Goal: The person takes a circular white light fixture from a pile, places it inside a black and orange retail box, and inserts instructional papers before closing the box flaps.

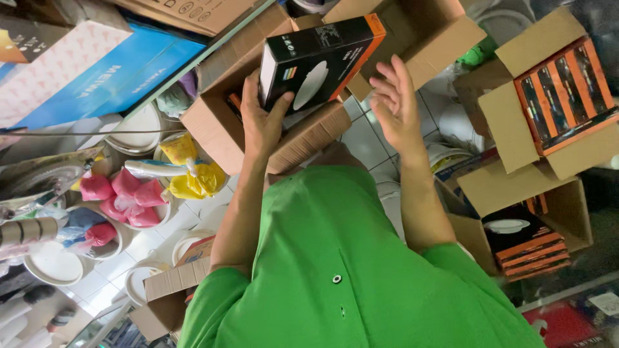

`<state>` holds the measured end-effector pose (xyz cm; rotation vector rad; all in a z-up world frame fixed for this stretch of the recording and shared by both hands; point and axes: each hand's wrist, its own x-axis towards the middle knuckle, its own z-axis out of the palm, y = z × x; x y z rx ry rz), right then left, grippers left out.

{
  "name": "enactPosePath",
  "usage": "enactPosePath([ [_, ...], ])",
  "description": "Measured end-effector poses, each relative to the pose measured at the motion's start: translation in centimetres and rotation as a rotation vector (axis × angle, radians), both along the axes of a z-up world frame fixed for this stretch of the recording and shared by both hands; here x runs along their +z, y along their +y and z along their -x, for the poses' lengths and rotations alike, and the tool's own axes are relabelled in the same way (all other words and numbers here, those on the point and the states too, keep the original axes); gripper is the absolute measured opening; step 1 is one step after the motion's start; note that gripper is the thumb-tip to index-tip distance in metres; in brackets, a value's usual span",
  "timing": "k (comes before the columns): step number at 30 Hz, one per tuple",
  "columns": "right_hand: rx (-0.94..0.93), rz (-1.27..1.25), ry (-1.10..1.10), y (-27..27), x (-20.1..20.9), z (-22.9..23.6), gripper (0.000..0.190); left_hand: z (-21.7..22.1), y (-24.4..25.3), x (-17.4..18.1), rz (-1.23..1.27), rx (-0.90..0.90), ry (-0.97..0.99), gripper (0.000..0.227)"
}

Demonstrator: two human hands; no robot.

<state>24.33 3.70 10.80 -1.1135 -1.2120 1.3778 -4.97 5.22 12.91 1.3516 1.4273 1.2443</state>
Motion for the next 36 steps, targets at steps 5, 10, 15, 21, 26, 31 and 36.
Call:
enactPosePath([
  [5,-0.035,-0.043,-0.023,0.8,0.7,2.0,0.081,0.5,-0.4,0.8,0.047,0.0,-0.015,0.058],
  [10,0.046,-0.103,-0.105,0.4,0.9,4.7,0.078,1.4,-1.6,-1.4,0.138,-0.051,-0.334,0.055],
  [15,0.023,0.027,-0.104,-1.1,0.7,5.7,0.064,2.2,-2.2,-4.1,0.232,-0.13,-0.55,0.05],
  [21,-0.284,-0.093,-0.215,-2.8,0.7,4.7,0.064,0.4,-0.5,-6.6,0.192,-0.335,-0.218,0.077],
  [26,-0.621,-0.132,-0.569,-3.6,1.3,2.7,0.066,-3.1,-0.4,-8.5,0.27,-0.583,-0.279,0.072],
  [31,-0.711,-0.074,-0.64,-1.5,0.8,1.3,0.061,-8.0,-0.3,-9.3,0.381,-0.654,-0.258,0.07],
  [36,-0.426,-0.144,-1.051,1.7,0.6,-1.0,0.039,-12.6,1.6,-13.3,0.507,-0.522,-0.245,0.069],
])
